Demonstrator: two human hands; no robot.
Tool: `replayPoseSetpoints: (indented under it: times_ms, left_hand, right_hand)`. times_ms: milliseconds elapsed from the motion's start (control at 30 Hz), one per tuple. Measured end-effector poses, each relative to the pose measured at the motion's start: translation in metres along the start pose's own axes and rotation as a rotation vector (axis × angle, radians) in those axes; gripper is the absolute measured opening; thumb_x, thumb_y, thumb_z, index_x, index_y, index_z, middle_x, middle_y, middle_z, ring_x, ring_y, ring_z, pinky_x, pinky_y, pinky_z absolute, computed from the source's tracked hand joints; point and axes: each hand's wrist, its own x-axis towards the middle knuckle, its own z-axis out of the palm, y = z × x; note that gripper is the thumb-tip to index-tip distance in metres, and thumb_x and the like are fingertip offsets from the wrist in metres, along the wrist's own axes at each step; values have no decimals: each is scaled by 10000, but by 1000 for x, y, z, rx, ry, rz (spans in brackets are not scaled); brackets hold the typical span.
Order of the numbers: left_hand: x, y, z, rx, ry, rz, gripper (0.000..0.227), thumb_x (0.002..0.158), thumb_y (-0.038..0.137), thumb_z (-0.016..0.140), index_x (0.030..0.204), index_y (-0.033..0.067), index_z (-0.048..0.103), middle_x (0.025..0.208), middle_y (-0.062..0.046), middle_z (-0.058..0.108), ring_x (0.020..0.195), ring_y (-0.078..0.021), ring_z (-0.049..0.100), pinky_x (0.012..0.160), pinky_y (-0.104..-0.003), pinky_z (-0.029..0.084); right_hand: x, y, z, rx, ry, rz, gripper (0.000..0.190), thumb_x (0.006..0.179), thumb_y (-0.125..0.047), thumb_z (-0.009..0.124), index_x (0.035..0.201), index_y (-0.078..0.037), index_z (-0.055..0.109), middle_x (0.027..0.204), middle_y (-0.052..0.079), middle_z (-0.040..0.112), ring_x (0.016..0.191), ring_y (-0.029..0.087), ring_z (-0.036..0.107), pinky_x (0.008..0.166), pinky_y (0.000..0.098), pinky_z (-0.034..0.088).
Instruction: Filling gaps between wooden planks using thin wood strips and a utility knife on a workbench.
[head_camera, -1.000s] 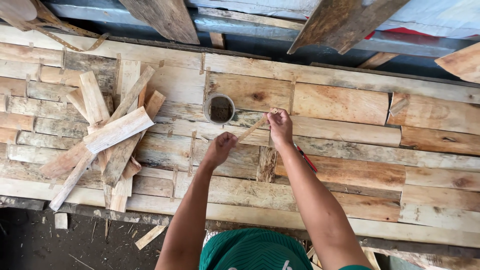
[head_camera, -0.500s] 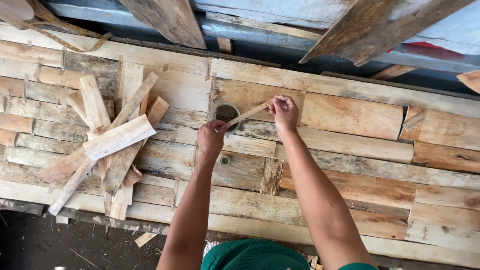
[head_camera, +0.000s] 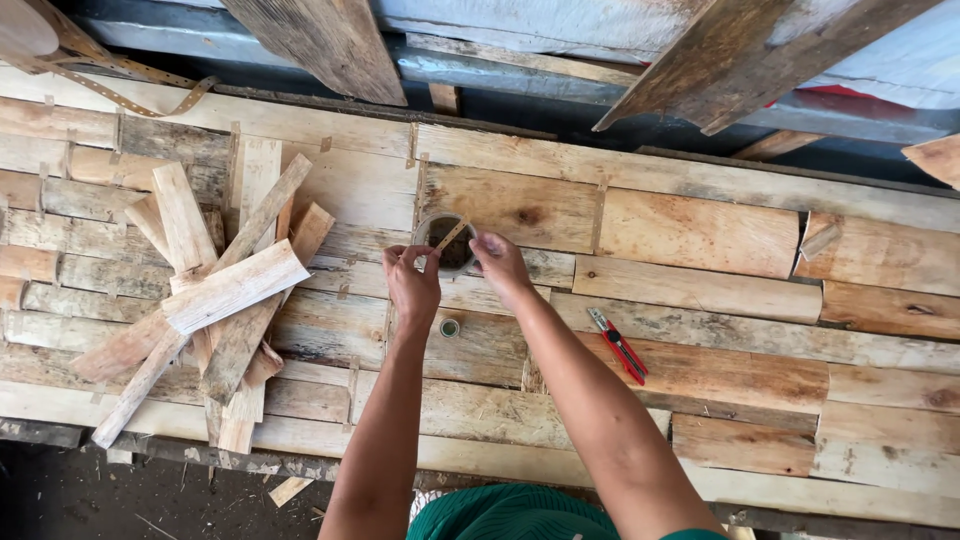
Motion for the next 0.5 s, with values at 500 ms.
replayPoseSetpoints:
  times_ms: [500]
  left_hand:
    - [-47, 77, 71, -284, -150, 53, 158, 836, 200, 831, 906, 69, 776, 1142, -198, 644, 1152, -337, 599, 1004, -428, 488]
  right_hand:
    - [-49, -9, -108, -17, 222, -176, 411, 993, -217, 668, 1371, -56, 639, 1155, 75, 725, 873, 130, 688, 737, 288, 607]
